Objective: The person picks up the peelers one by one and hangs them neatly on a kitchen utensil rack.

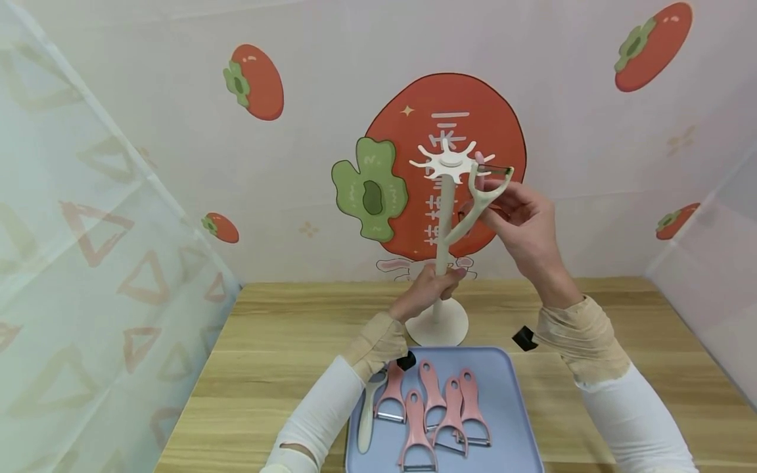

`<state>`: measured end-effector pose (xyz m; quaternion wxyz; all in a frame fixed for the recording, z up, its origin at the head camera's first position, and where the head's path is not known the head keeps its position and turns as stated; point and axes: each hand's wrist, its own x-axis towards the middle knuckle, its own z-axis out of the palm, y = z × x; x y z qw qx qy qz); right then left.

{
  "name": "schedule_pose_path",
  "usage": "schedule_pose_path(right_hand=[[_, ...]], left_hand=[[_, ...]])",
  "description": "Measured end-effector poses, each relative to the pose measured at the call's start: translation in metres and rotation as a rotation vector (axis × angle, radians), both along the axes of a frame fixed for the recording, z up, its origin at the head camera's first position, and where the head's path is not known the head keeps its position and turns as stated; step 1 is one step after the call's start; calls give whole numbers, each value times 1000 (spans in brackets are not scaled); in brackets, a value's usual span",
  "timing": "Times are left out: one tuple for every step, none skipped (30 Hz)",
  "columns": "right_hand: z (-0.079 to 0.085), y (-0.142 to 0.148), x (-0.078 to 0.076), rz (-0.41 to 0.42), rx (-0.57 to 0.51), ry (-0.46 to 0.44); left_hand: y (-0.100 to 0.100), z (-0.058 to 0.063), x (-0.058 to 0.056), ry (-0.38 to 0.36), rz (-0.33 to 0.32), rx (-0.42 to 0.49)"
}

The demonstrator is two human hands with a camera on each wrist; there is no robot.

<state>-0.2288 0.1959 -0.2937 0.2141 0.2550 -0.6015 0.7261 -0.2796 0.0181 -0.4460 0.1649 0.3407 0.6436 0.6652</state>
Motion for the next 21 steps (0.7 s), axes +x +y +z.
schedule_pose_path(right_hand=[[-1,0,0,6,1,-1],[-2,1,0,9,3,-3],[-4,2,1,15,5,-4],[-5,3,1,16,8,-6],[-7,4,2,20,10,-9],[-9,5,3,19,16,-15],[-11,6,4,19,21,-20],[-14,7,5,16,27,-26],[-16,8,6,12,29,-31],[-18,9,7,6,34,-38],[-21,11,8,0,38,-45],[-23,12,10,-10,45,-54],[-26,13,11,-15,50,-61],[-28,15,13,-27,62,-70],[-30,16,15,-38,81,-80],[-33,18,17,-46,106,-90],[-35,19,19,-54,134,-97],[-38,20,22,-67,172,-100],[-40,20,24,-77,210,-99],[-43,21,27,-92,253,-95],[-45,21,29,-104,295,-87]], left_hand=[[0,0,0,2,1,3],[0,1,0,5,1,5],[0,1,0,5,1,7],[-1,1,0,5,2,5],[-1,2,0,7,4,7],[-1,2,0,8,5,7],[-1,2,0,7,6,6],[-1,2,0,6,7,6],[-1,2,0,6,6,9],[-1,2,0,8,5,10],[-1,2,0,11,3,14],[-1,2,0,12,0,16],[0,2,0,15,-2,16],[0,2,0,20,-5,17],[0,2,0,24,-7,16],[0,2,0,29,-9,11],[0,2,0,34,-10,6],[1,2,-1,37,-11,1],[0,2,-1,37,-11,-1],[0,1,-1,40,-10,-3],[1,1,-2,43,-10,-4]])
